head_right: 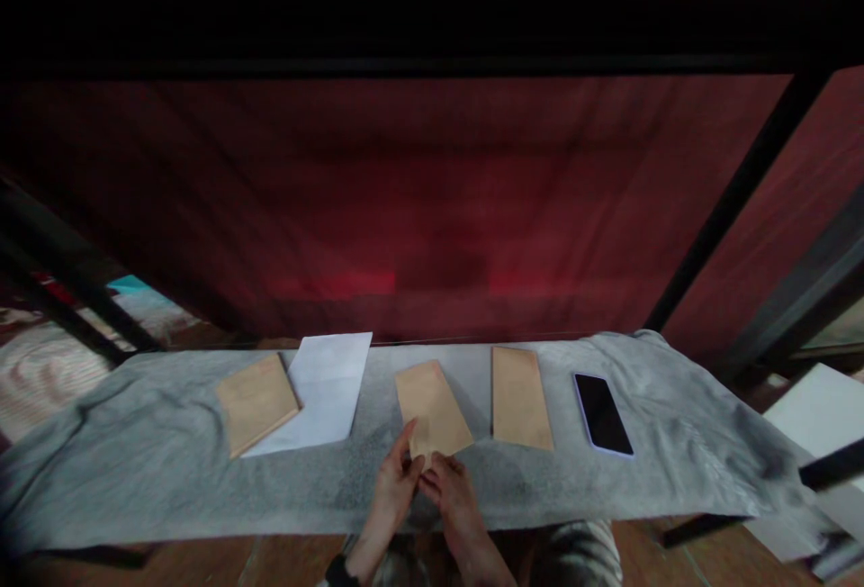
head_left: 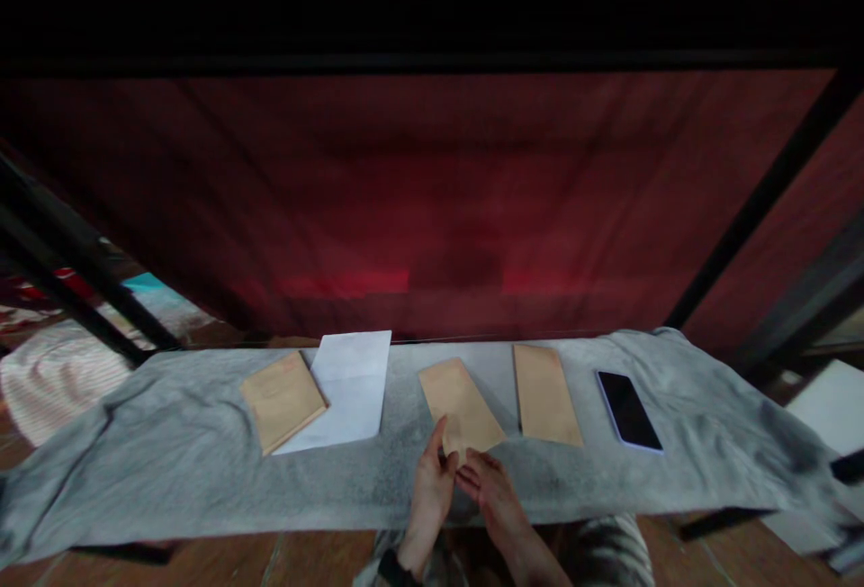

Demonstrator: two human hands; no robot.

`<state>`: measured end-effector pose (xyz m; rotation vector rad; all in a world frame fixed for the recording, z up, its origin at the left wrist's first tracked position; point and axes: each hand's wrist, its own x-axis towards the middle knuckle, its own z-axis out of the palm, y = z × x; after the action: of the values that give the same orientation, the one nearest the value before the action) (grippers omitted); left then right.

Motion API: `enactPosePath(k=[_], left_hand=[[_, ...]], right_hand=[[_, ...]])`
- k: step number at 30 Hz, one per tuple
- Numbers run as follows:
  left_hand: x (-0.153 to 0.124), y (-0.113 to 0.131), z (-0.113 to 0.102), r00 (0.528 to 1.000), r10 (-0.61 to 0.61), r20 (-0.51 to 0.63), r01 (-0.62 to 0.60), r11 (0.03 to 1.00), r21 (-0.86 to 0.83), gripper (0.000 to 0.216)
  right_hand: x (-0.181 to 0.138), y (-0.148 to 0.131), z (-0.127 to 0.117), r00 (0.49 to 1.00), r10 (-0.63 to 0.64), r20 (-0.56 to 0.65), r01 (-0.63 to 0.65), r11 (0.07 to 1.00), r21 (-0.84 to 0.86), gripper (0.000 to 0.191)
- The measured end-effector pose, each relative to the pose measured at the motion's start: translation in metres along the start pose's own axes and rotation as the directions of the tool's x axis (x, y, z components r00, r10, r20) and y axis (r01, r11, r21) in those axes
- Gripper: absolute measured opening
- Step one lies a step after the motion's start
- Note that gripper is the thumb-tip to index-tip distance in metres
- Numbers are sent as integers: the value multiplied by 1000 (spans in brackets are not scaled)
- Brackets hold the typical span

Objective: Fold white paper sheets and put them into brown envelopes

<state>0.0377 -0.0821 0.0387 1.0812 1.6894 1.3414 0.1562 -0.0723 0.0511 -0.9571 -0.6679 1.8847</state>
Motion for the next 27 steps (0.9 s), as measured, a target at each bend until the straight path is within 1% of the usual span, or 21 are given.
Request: enactPosePath(k=[3, 5, 6, 7, 8, 9, 10, 11, 12, 13, 14, 15, 16, 17, 18, 20, 22, 24, 25, 27], left_hand=[[4, 0, -10, 997, -70, 42, 67, 994, 82, 60], [8, 2, -18, 992, -105, 73, 96, 989, 112, 59], [10, 2, -23, 991, -104, 84, 93, 987, 134, 58], [12, 2, -27, 991, -93, 92, 77, 983, 166, 57], [14, 2, -32, 992, -75, 99, 53, 976, 210, 55], [15, 1, -36, 993, -53, 107, 23, 964, 264, 54], [15, 0, -39, 993, -29, 113, -9, 946, 324, 53], [15, -1, -42, 993, -2, 116, -43, 920, 390, 52], [14, -2, -44, 993, 28, 115, -78, 883, 462, 51], [12, -3, -45, 992, 63, 105, -110, 835, 540, 51], [11, -4, -45, 991, 104, 89, -136, 773, 619, 50], [10, -5, -44, 986, 151, 75, -160, 703, 693, 50], [10, -6, -40, 977, 201, 71, -185, 632, 752, 49], [12, -7, -36, 965, 251, 81, -214, 566, 796, 49], [16, -9, -29, 950, 293, 106, -249, 509, 824, 48], [29, -12, -14, 920, 345, 186, -329, 421, 846, 47], [48, -16, 1, 904, 335, 267, -384, 355, 853, 52], [71, -18, 13, 899, 304, 317, -408, 314, 857, 55], [83, -18, 18, 896, 291, 335, -419, 303, 856, 56], [105, -14, 24, 893, 274, 357, -432, 296, 852, 57]], right_hand=[[-7, -2, -7, 996, 81, 27, -79, 995, -65, 54], [-8, -5, -14, 990, 135, 28, -128, 976, -177, 51], [-7, -7, -18, 988, 155, 24, -143, 954, -264, 49], [-5, -8, -21, 989, 146, 17, -129, 920, -369, 47], [-4, -9, -25, 996, 88, 16, -69, 872, -484, 45], [-2, -9, -29, 999, -19, 32, 35, 800, -599, 43], [0, -9, -32, 985, -155, 83, 167, 690, -704, 42], [1, -8, -35, 943, -284, 173, 307, 543, -782, 40], [2, -6, -38, 882, -371, 291, 428, 368, -825, 39], [2, -4, -41, 818, -405, 409, 513, 190, -837, 40], [2, -1, -44, 764, -399, 506, 562, 27, -827, 41], [3, 2, -46, 724, -378, 577, 583, -112, -805, 44], [3, 5, -48, 692, -365, 622, 583, -225, -781, 46], [3, 9, -49, 668, -366, 648, 568, -311, -762, 49], [3, 12, -50, 649, -377, 660, 546, -373, -750, 51], [5, 18, -52, 614, -396, 682, 519, -448, -728, 54], [7, 20, -52, 574, -415, 706, 516, -486, -706, 55], [8, 20, -52, 531, -432, 729, 524, -509, -683, 54], [8, 19, -51, 520, -437, 734, 526, -514, -678, 53], [7, 17, -50, 524, -436, 731, 524, -511, -681, 52]])
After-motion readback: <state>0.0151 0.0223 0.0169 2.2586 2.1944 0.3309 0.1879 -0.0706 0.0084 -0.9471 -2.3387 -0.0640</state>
